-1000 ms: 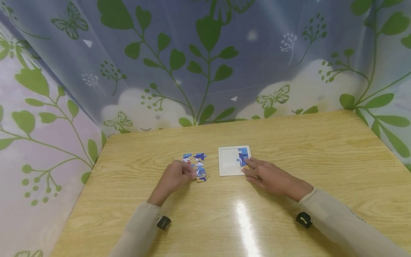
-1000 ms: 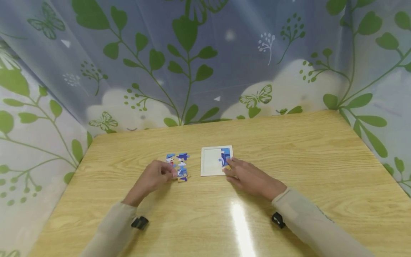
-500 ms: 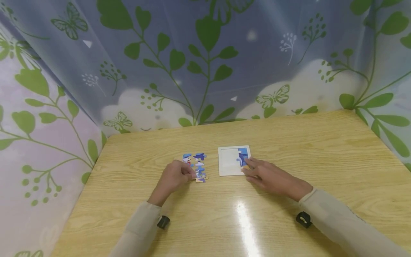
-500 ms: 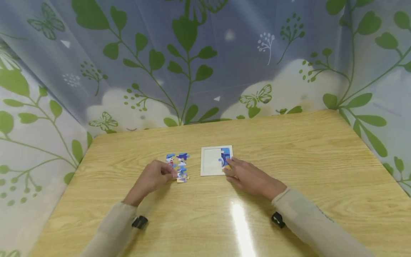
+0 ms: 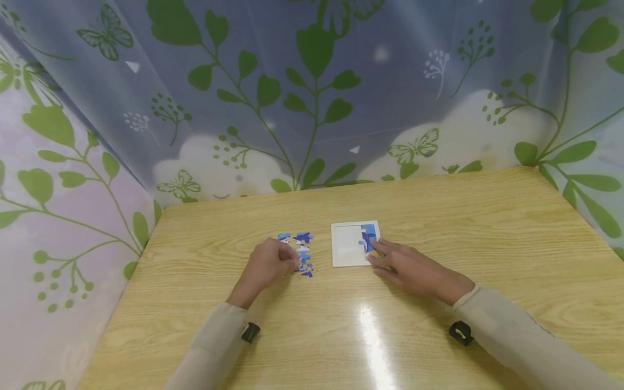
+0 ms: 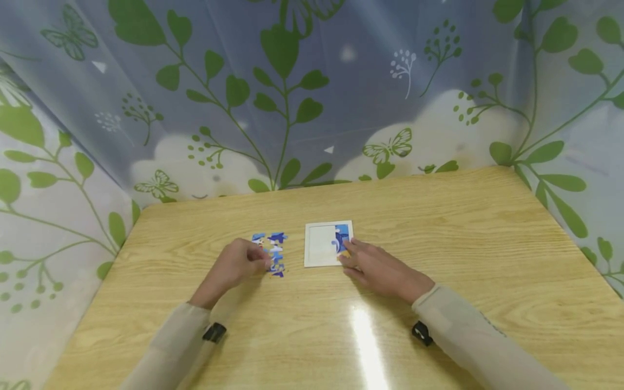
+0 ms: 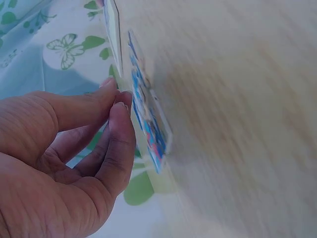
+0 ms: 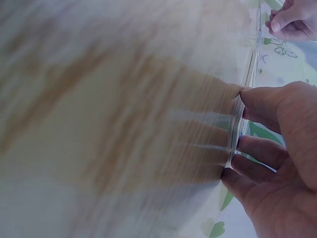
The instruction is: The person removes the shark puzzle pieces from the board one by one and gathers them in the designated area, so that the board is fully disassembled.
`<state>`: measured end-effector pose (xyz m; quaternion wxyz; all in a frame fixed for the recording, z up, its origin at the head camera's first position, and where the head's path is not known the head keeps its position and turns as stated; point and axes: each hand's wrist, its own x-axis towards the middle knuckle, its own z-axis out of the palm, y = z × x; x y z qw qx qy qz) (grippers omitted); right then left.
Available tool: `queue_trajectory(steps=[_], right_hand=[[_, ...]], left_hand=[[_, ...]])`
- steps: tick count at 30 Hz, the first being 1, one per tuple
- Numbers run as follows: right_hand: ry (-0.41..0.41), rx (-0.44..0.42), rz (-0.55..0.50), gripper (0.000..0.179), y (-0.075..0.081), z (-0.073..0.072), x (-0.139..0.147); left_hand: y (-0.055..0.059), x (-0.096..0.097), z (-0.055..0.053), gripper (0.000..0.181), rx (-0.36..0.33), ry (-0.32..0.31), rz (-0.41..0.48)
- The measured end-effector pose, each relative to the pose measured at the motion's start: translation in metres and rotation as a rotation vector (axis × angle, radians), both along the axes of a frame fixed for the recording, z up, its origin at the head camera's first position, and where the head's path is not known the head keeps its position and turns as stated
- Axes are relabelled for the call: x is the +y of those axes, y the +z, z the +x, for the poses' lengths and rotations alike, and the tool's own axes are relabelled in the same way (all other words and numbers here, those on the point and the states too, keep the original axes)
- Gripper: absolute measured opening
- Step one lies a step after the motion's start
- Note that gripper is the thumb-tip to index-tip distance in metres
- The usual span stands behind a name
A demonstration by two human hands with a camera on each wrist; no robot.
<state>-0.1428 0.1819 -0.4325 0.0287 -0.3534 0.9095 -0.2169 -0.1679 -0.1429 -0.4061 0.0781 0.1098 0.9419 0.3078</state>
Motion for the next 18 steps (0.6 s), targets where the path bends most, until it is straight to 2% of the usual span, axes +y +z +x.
queue_trajectory(steps=[6,18], right_hand=[[-0.003,0.001,0.006,0.037,0.001,0.000,0.000],[-0.013,-0.001,-0.001,0.036,-0.001,-0.001,0.000]], left_hand=[[0.002,0.019,-0.008,0.004,0.008,-0.027,0.017],[0.001,0.064,-0.030,0.010,0.019,-0.079,0.085]])
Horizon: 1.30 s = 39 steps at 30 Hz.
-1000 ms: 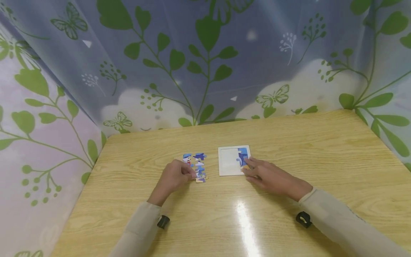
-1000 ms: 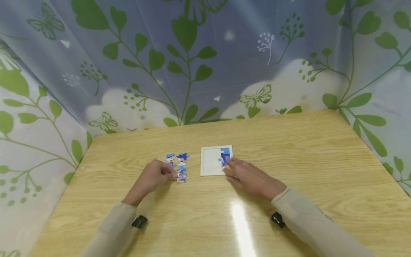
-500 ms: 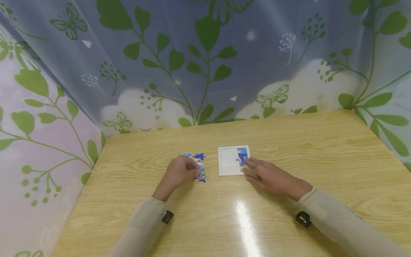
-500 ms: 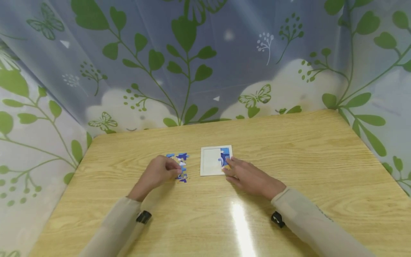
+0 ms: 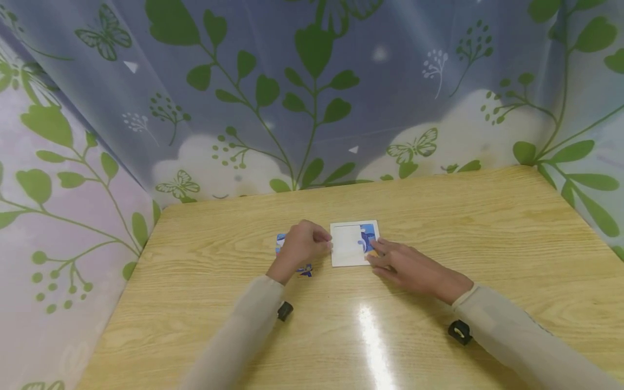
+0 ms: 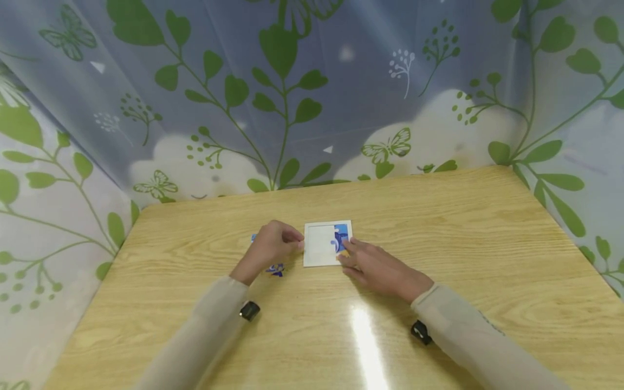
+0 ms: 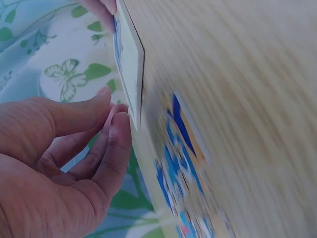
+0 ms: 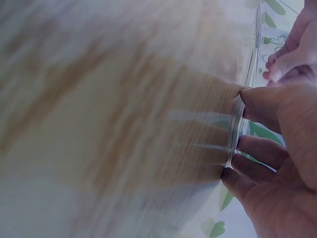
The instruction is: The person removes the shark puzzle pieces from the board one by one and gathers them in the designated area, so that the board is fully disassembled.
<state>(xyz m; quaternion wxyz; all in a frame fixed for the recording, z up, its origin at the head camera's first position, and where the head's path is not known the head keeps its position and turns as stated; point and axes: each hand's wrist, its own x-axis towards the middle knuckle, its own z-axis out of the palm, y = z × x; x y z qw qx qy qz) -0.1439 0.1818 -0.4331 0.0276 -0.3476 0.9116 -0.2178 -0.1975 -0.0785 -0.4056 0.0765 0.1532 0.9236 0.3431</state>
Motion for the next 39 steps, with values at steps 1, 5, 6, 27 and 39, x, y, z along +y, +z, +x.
queue_trajectory(steps=[1,5,6,27,39], right_hand=[[0.000,0.001,0.000,0.036,0.000,0.000,0.000],[0.006,0.008,0.001,0.036,0.000,0.000,0.000],[0.008,0.009,0.002,0.036,0.000,0.000,0.000],[0.023,0.016,-0.008,0.036,0.000,-0.002,0.000],[0.027,0.010,-0.013,0.035,0.000,-0.001,0.000]], left_hand=[[-0.001,0.004,-0.002,0.010,0.004,-0.003,0.002],[-0.004,0.017,-0.006,0.010,0.005,-0.008,0.024],[-0.005,0.020,-0.006,0.010,0.004,-0.007,0.029],[-0.018,0.071,-0.017,0.013,0.000,0.071,0.002],[-0.018,0.079,-0.017,0.008,0.009,0.090,-0.016]])
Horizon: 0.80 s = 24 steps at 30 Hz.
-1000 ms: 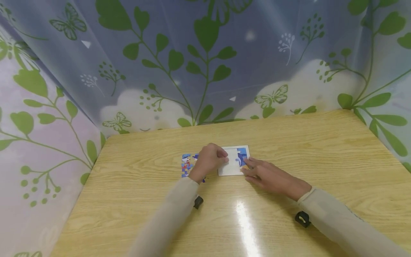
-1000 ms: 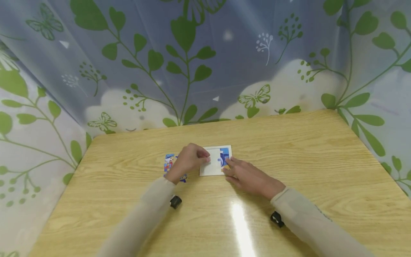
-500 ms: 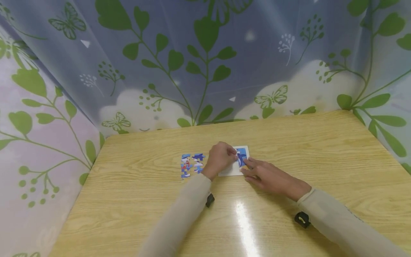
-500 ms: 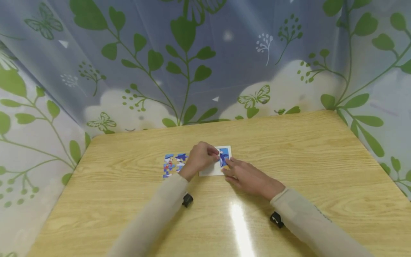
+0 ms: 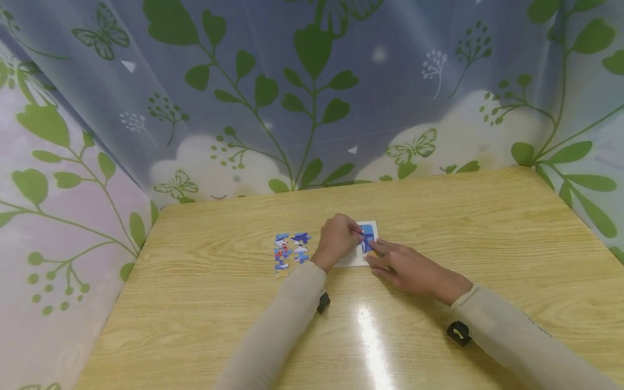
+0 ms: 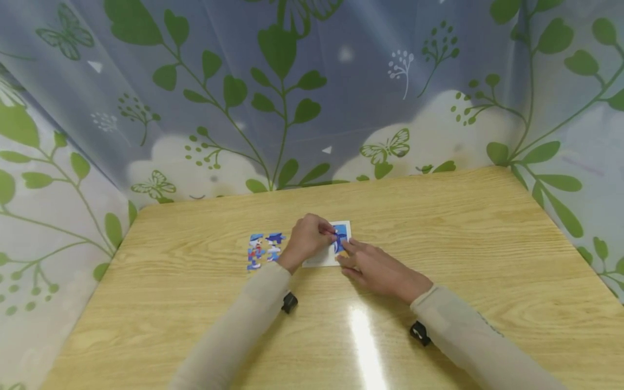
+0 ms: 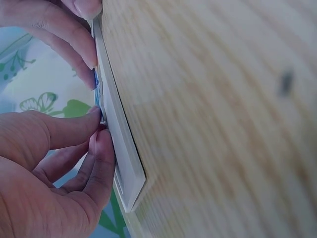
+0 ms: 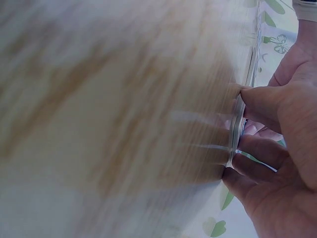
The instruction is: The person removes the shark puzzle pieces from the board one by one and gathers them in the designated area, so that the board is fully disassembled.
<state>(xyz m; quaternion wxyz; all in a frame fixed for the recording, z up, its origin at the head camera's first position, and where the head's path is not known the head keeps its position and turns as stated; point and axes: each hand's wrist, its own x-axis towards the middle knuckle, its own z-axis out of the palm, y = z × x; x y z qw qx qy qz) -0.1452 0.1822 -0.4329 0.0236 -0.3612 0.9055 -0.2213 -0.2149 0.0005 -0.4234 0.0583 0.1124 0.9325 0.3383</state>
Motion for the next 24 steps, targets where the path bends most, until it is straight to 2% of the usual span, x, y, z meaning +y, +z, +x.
queue_trajectory(steps=[7,19,24], right_hand=[[0.000,0.001,-0.004,0.035,-0.0003,0.0006,-0.0001],[-0.002,0.002,-0.003,0.035,-0.0001,-0.0002,0.0006],[-0.001,0.003,0.001,0.035,-0.0002,0.0001,0.0004]], left_hand=[[0.0012,0.0010,0.0008,0.005,-0.010,0.020,0.009],[0.0030,-0.0001,-0.0010,0.005,0.044,0.005,0.041],[0.0038,0.0006,0.0003,0.005,0.039,0.019,0.048]])
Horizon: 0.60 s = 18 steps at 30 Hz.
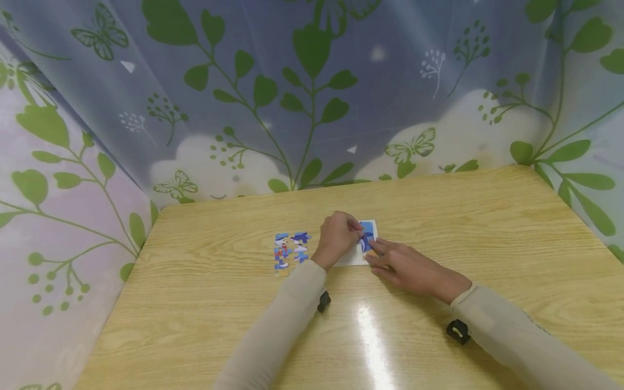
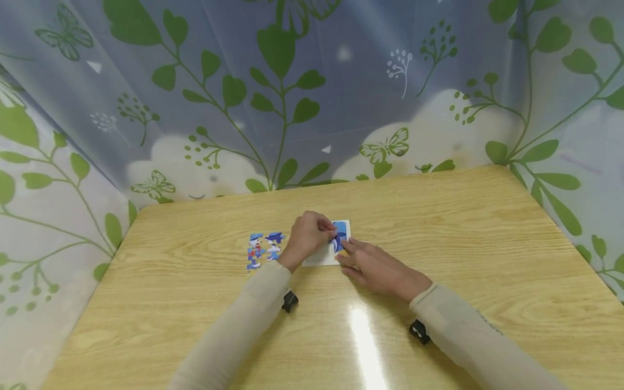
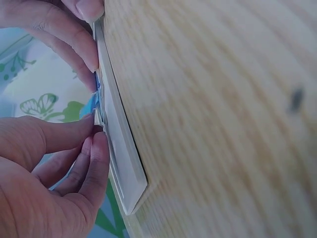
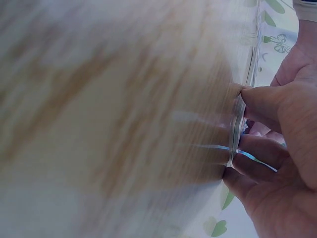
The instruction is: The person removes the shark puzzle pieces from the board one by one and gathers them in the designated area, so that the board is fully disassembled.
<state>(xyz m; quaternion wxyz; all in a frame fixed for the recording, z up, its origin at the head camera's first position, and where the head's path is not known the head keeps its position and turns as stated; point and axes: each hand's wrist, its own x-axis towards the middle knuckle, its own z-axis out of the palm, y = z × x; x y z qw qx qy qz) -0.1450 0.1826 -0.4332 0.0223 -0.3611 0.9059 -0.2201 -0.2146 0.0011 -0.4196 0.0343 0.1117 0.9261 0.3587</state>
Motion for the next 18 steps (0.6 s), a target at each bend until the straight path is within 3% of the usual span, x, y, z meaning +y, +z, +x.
queue_trajectory(steps=[10,18], right_hand=[[0.004,0.009,0.003,0.035,-0.0014,-0.0013,0.0000],[-0.006,0.007,0.013,0.035,-0.0010,-0.0004,0.0004]], left_hand=[[0.0018,-0.0014,0.0000,0.006,-0.036,0.041,0.021],[0.0030,-0.0077,-0.0001,0.006,-0.079,0.035,0.060]])
